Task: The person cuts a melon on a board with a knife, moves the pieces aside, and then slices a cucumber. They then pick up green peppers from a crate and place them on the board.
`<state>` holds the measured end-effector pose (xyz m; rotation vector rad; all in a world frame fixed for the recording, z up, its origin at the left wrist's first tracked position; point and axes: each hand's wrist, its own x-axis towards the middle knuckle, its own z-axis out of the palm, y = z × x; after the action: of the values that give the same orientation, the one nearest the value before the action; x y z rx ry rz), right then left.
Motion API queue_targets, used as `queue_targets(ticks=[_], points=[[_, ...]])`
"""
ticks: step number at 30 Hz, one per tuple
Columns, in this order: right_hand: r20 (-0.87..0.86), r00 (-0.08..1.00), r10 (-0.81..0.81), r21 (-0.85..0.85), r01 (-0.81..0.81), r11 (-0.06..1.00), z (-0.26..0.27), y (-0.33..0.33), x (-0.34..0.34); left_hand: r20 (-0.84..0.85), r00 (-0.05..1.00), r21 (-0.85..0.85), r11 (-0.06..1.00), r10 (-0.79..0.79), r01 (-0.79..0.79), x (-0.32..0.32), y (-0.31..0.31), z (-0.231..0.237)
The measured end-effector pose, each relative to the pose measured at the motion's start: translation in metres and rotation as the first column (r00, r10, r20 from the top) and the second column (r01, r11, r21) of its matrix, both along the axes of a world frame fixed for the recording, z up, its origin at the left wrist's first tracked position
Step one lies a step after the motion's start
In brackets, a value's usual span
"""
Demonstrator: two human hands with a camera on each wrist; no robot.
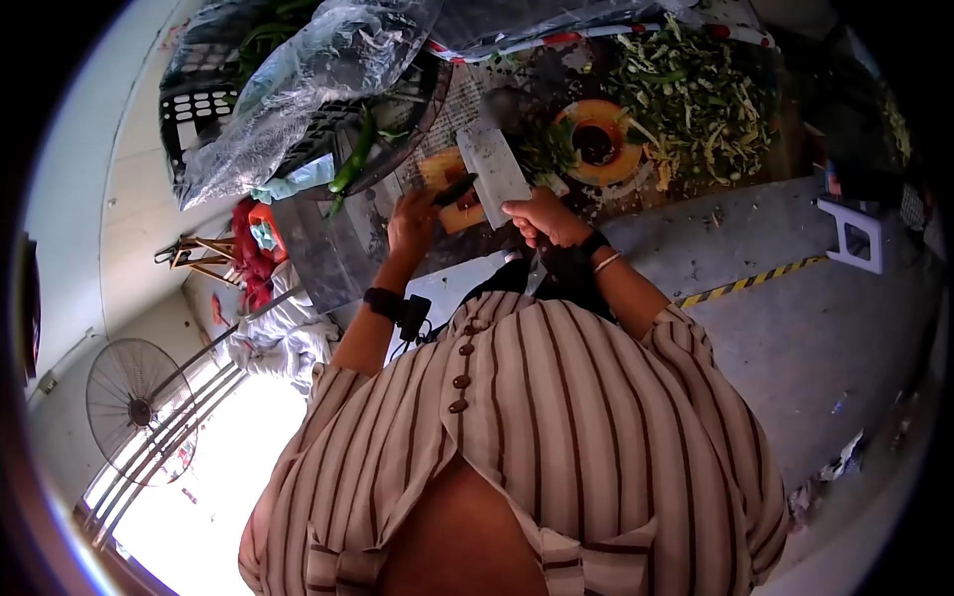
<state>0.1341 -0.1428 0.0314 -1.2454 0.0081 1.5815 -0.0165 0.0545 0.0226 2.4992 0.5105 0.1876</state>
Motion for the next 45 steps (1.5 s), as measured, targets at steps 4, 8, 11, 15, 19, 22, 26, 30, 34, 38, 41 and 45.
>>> queue_targets(ticks=[4,8,11,15,19,22,26,30,34,38,41,45], points=[[-0.046,0.998,-0.048,0.003,0.048,0.999,-0.011,0.009,-0.002,-0.002,1.0,0.008,1.0,0.012,-0.012,0.001,0.003,-0.002],[-0.052,0.998,-0.033,0.003,0.033,0.999,-0.001,0.003,-0.004,-0.02,0.999,-0.025,0.999,0.046,-0.047,0.001,0.001,-0.003],[-0.054,0.999,0.006,-0.016,-0.007,1.0,0.003,-0.001,-0.002,-0.012,0.999,0.014,0.999,0.051,-0.051,0.0,0.0,-0.005],[-0.034,0.999,-0.037,-0.004,0.037,0.999,-0.009,0.007,-0.002,-0.014,0.999,0.022,0.999,0.039,-0.038,-0.001,0.003,-0.008],[-0.064,0.998,0.002,0.017,-0.001,1.0,-0.004,0.002,-0.004,-0.005,0.999,-0.005,0.999,0.047,-0.047,0.0,0.003,-0.006],[-0.059,0.995,0.076,-0.021,-0.078,0.997,0.002,-0.003,-0.007,0.002,0.998,-0.025,0.997,0.068,-0.068,0.0,0.002,-0.009],[-0.057,0.997,0.056,0.018,-0.055,0.998,0.004,0.003,-0.008,-0.015,0.996,-0.02,0.995,0.093,-0.093,-0.001,0.002,-0.007],[-0.079,0.996,0.037,0.013,-0.036,0.999,-0.001,0.004,-0.011,-0.041,0.994,-0.045,0.994,0.102,-0.104,0.0,0.002,-0.009],[-0.091,0.993,0.074,0.027,-0.072,0.997,0.001,0.003,-0.01,0.001,0.993,-0.027,0.993,0.115,-0.115,-0.001,0.0,-0.011],[-0.101,0.993,0.067,0.038,-0.064,0.997,-0.001,0.003,-0.012,-0.01,0.991,-0.039,0.991,0.132,-0.132,0.0,-0.001,-0.008],[-0.11,0.991,0.075,0.045,-0.071,0.996,-0.007,0.007,-0.013,-0.001,0.992,-0.05,0.991,0.125,-0.125,0.0,0.0,-0.009],[-0.186,0.979,0.085,0.032,-0.08,0.996,-0.01,0.018,-0.012,0.028,0.991,-0.056,0.99,0.13,-0.128,-0.002,0.004,-0.021]])
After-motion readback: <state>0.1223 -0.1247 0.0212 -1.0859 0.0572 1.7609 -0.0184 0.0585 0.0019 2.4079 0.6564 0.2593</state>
